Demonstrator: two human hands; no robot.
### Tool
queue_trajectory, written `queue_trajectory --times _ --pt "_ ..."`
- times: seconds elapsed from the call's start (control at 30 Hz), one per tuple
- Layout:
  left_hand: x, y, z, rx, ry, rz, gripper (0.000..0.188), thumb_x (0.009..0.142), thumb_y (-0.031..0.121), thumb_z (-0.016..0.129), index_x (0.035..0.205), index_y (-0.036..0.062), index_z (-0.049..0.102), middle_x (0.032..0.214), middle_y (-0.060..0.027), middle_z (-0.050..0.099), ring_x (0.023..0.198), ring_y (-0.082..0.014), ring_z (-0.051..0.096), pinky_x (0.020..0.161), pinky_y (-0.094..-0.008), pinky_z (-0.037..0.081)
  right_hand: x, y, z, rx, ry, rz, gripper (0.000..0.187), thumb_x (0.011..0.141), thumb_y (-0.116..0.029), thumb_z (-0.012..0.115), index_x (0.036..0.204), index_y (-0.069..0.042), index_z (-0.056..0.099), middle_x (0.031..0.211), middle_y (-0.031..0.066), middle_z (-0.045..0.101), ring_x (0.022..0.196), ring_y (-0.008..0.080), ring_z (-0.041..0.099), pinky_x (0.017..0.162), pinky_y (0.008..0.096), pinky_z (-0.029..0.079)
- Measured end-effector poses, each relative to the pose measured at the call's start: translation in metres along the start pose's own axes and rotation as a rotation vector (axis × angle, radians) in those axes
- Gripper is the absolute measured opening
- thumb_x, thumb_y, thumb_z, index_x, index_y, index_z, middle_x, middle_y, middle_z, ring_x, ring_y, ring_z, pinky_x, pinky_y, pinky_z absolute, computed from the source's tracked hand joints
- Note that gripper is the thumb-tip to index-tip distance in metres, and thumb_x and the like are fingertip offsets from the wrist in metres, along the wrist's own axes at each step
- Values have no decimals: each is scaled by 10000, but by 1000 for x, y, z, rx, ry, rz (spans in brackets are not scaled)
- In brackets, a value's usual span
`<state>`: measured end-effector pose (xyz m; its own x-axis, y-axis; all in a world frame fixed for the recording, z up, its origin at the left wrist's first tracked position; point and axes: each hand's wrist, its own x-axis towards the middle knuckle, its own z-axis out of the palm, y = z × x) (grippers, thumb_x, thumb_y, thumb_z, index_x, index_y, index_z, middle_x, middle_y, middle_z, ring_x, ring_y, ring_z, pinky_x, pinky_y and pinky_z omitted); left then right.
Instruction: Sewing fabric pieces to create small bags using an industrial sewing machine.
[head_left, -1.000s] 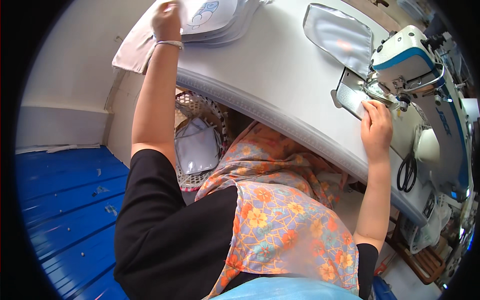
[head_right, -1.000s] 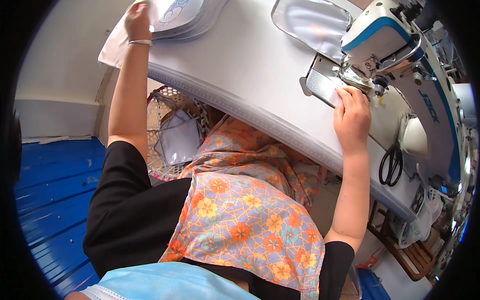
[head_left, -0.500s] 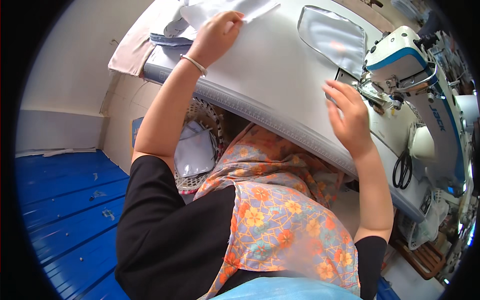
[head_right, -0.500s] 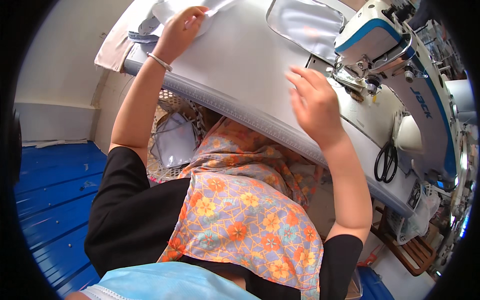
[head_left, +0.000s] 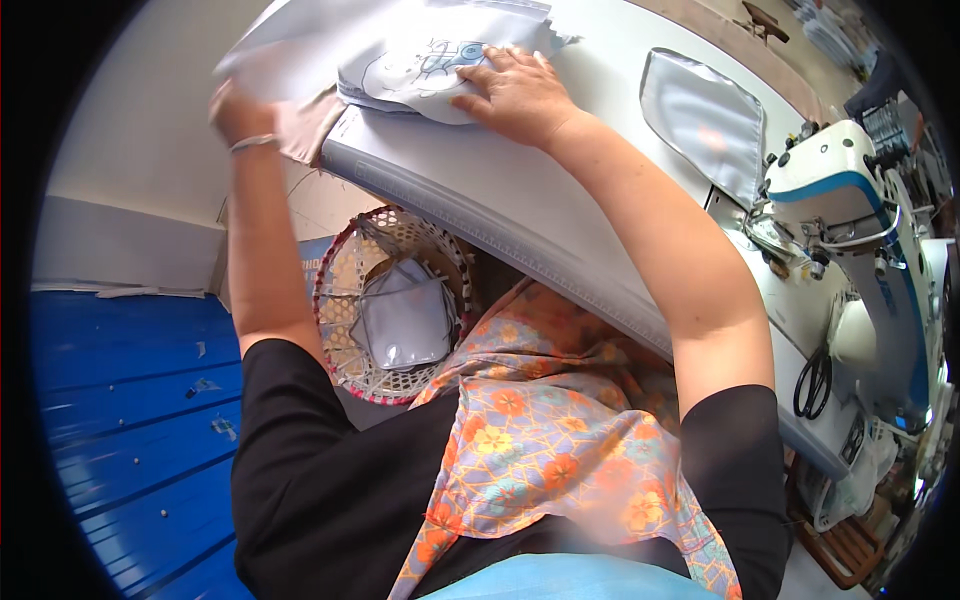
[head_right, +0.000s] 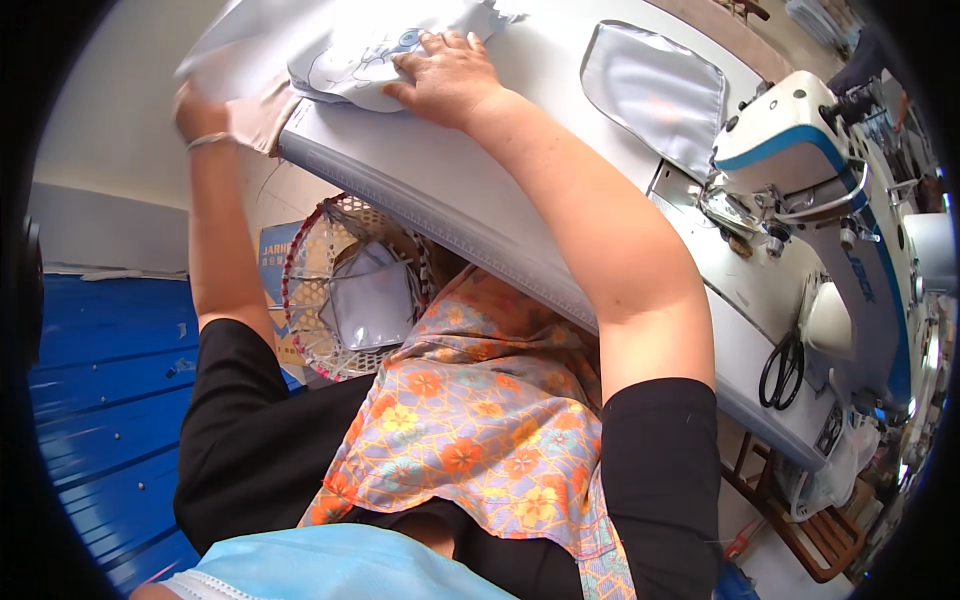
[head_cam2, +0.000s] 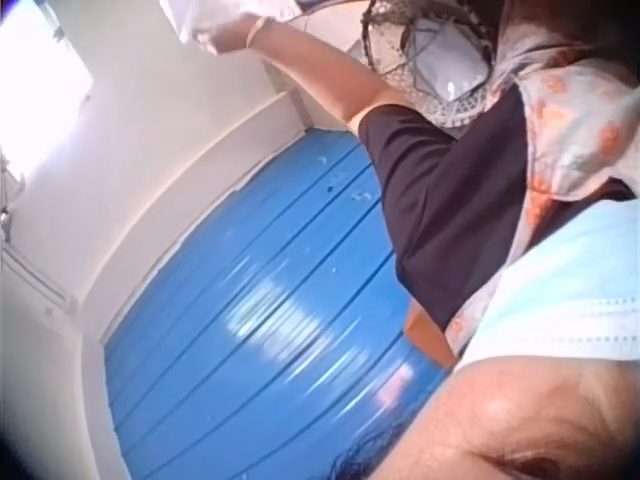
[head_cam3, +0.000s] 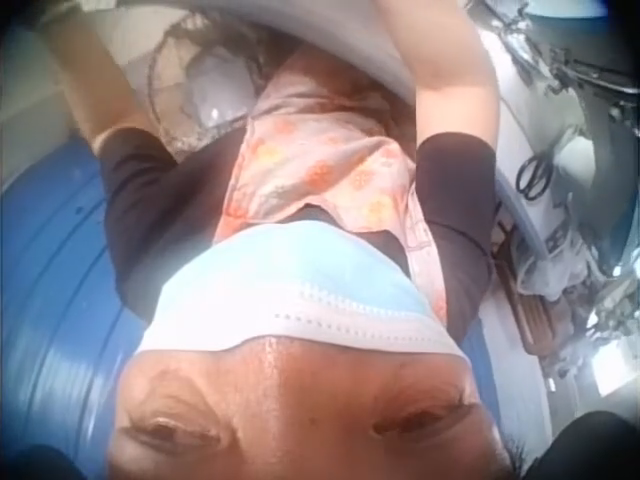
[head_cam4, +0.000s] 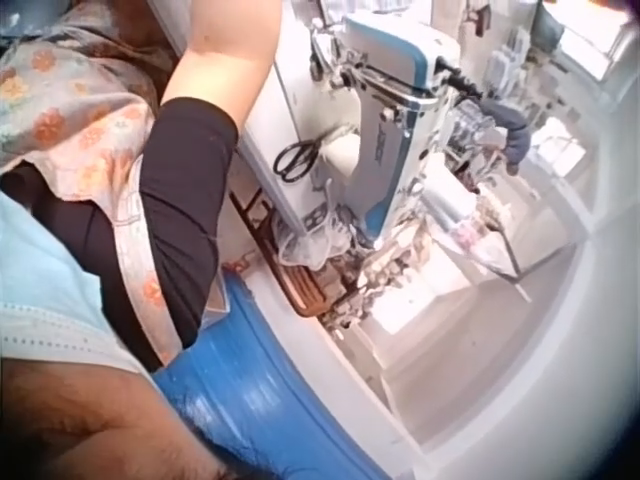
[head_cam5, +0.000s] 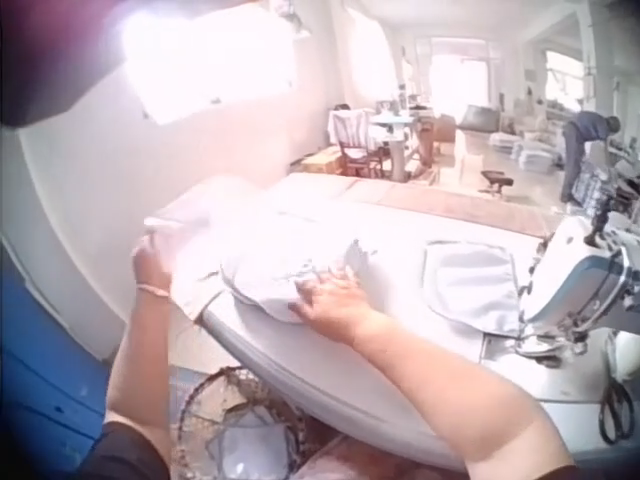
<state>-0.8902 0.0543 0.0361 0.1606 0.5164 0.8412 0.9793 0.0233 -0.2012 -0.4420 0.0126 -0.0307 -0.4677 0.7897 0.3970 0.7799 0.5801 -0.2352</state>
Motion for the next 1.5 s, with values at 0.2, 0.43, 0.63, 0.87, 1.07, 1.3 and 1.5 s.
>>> queue_trajectory --times 0.2,0.43,0.63,0.87,1.07,1.3,1.5 --pt "-28 49 -79 -374 186 -703 197 958 145 613 1022 -33 663 1040 -158 713 961 -273 686 851 -339 545 -5 44 -2 30 -106 117 617 983 -647 431 1433 -250 572 1581 160 394 1504 333 269 1222 518 158" --pt "-62 296 -167 -1070 -153 255 120 838 -47 633 918 42 629 1071 -132 691 982 -287 680 849 -383 529 -88 33 -82 435 630 8 497 975 -294 565 1422 -79 534 1486 274 441 1383 435 420 1139 468 338" --pt "-117 428 -194 -1355 -517 753 174 823 139 711 916 22 622 1087 -148 673 999 -327 650 942 -426 498 -258 33 -92 183 57 161 396 917 -229 650 1288 -91 657 1382 180 588 1297 372 527 1112 465 390" --pt "-45 409 -286 -2572 -527 868 80 864 115 650 880 48 691 810 -106 691 664 -264 664 577 -358 527 -353 51 -113 40 41 287 441 879 -293 699 1286 -127 667 1440 146 561 1367 358 471 1147 459 357" --pt "-30 403 -312 -3557 -374 887 219 926 144 547 838 47 722 751 -123 706 594 -206 676 472 -298 526 -342 52 -105 135 72 157 436 855 -329 716 1248 -140 698 1443 130 563 1375 346 470 1166 459 338" --pt "-46 375 -303 -3848 -387 259 237 941 140 530 839 51 725 733 -106 702 582 -203 665 444 -307 478 -339 52 -101 170 75 115 441 857 -338 709 1252 -141 697 1437 117 570 1372 342 475 1168 458 339" --pt "-99 384 -236 -2947 -1652 446 180 961 126 573 1076 30 673 855 -95 690 719 -193 631 629 -275 493 -332 47 -103 79 89 109 422 862 -308 714 1240 -122 696 1420 123 570 1350 343 483 1145 460 360"
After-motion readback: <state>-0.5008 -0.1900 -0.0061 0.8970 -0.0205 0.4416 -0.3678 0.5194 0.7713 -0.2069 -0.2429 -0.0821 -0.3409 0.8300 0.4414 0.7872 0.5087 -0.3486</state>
